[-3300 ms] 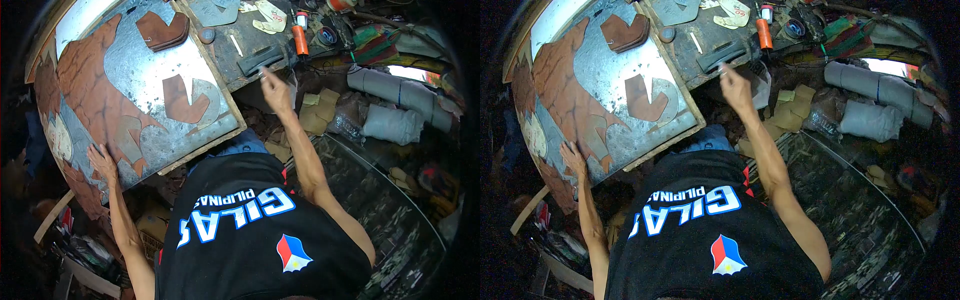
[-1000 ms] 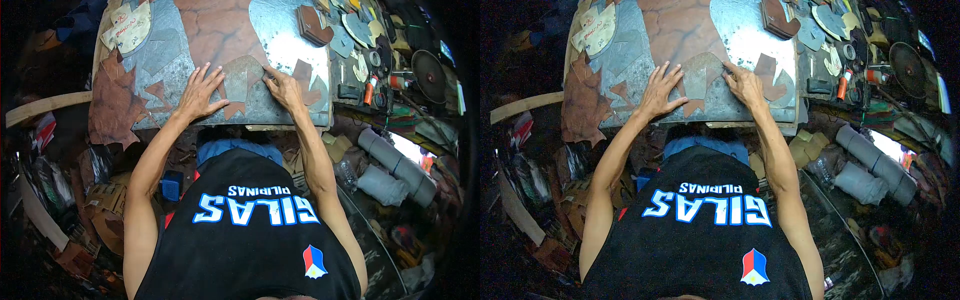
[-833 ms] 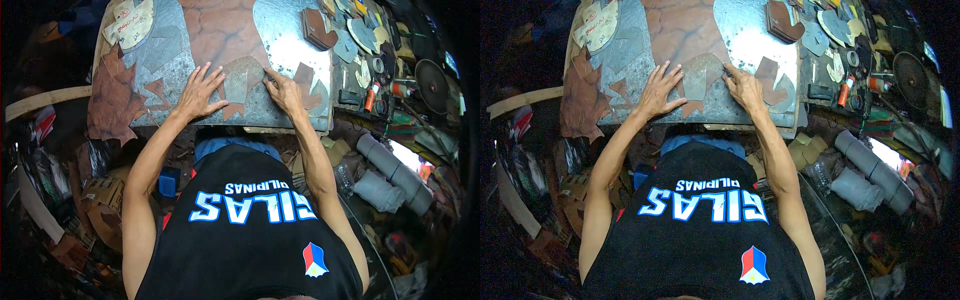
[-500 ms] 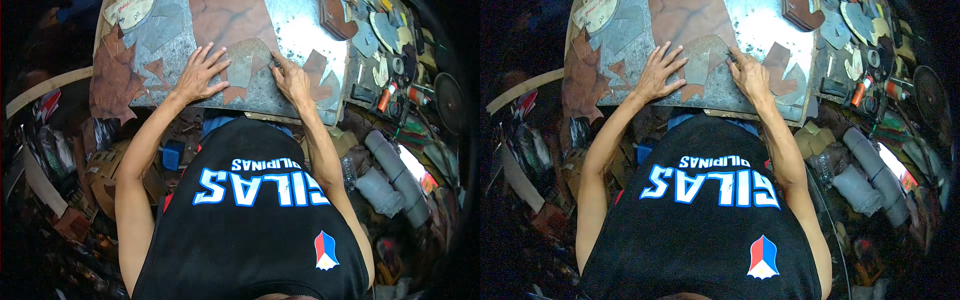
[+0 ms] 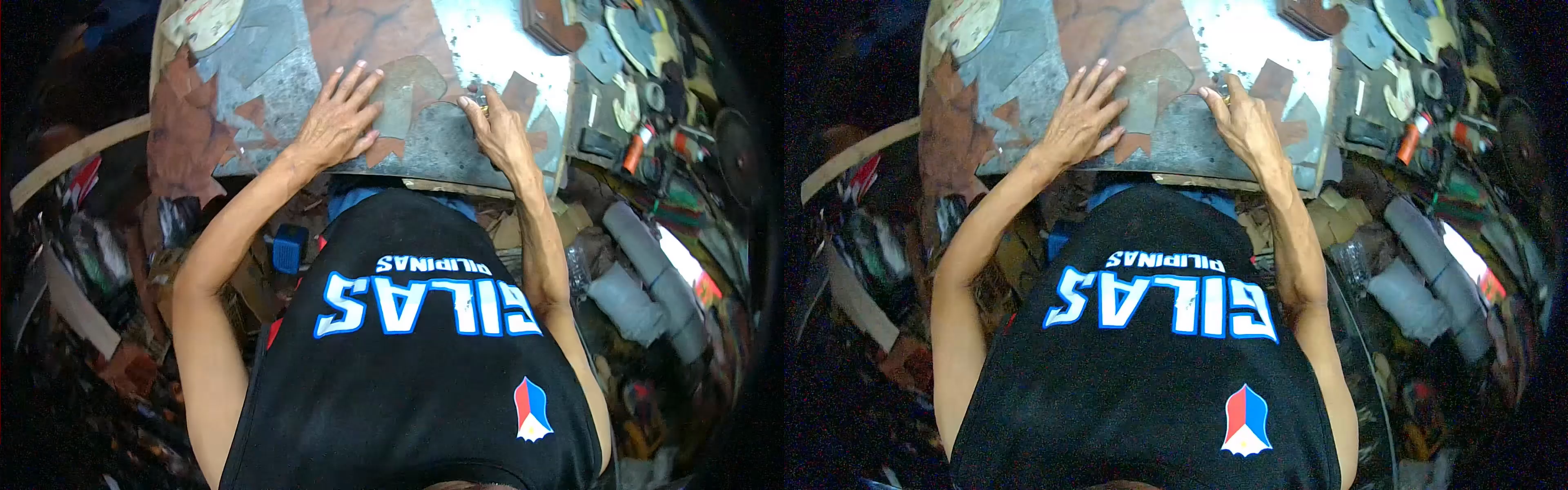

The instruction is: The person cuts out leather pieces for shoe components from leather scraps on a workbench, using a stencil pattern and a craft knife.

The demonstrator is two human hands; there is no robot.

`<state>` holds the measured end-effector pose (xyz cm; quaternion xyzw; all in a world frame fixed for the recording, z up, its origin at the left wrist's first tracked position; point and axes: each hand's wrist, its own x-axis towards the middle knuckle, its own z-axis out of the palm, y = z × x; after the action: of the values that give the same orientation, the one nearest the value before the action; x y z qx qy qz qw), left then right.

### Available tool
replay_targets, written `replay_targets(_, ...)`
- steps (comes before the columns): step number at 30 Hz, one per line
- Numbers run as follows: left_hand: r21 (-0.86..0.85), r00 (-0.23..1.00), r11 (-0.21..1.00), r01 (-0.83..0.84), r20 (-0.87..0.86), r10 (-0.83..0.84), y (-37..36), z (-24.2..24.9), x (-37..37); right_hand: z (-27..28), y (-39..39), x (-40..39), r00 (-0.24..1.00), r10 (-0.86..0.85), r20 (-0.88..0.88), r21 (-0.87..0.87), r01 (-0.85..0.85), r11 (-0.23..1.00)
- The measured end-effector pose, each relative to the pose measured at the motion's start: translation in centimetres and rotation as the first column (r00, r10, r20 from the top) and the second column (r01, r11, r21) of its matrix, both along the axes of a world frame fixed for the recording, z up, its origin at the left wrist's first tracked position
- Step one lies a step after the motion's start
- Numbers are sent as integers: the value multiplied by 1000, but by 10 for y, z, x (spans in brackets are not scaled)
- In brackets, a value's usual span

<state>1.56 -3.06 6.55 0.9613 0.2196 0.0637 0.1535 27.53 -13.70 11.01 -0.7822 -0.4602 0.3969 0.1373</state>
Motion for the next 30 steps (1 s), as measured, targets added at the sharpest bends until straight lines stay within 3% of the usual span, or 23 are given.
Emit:
replay_targets(1,14,994,995,95,-59,-94,1,1,3,7,-7,5,998,-41,47,-55,44,998)
replay_targets(2,26,975,980,198,-103,-195,1,-1,10,7,-22,2,988,41,147,62,-51,997)
replay_targets(3,29,971,972,235,-43,-233,3,-2,18,21,-29,-7,980,65,189,-84,-50,995)
replay_targets(5,-48,910,933,356,-211,-358,7,-6,21,12,-69,-27,971,118,206,36,-128,991)
replay_targets(7,1,911,917,400,-114,-397,15,-5,29,29,-86,-59,966,198,164,-31,-195,980)
replay_targets(12,-452,838,859,240,-350,-418,50,27,75,28,-85,-120,980,182,79,137,-191,972)
replay_targets(13,-447,842,862,238,-348,-413,57,30,83,23,-78,-127,979,186,84,141,-197,970)
replay_targets(15,-483,803,840,248,-382,-457,65,36,95,10,-62,-139,983,150,109,336,-179,925)
replay_targets(17,-540,784,823,174,-430,-448,69,42,104,2,-40,-149,978,123,171,276,-167,946)
replay_targets(20,-632,796,770,86,-422,-435,69,33,107,-15,-20,-158,966,47,256,415,-154,897)
replay_targets(28,-700,795,714,32,-415,-443,65,44,109,-13,-23,-177,969,104,224,311,-172,935)
replay_targets(30,-805,764,590,72,-336,-551,66,46,111,-21,-27,-178,967,84,242,335,-164,928)
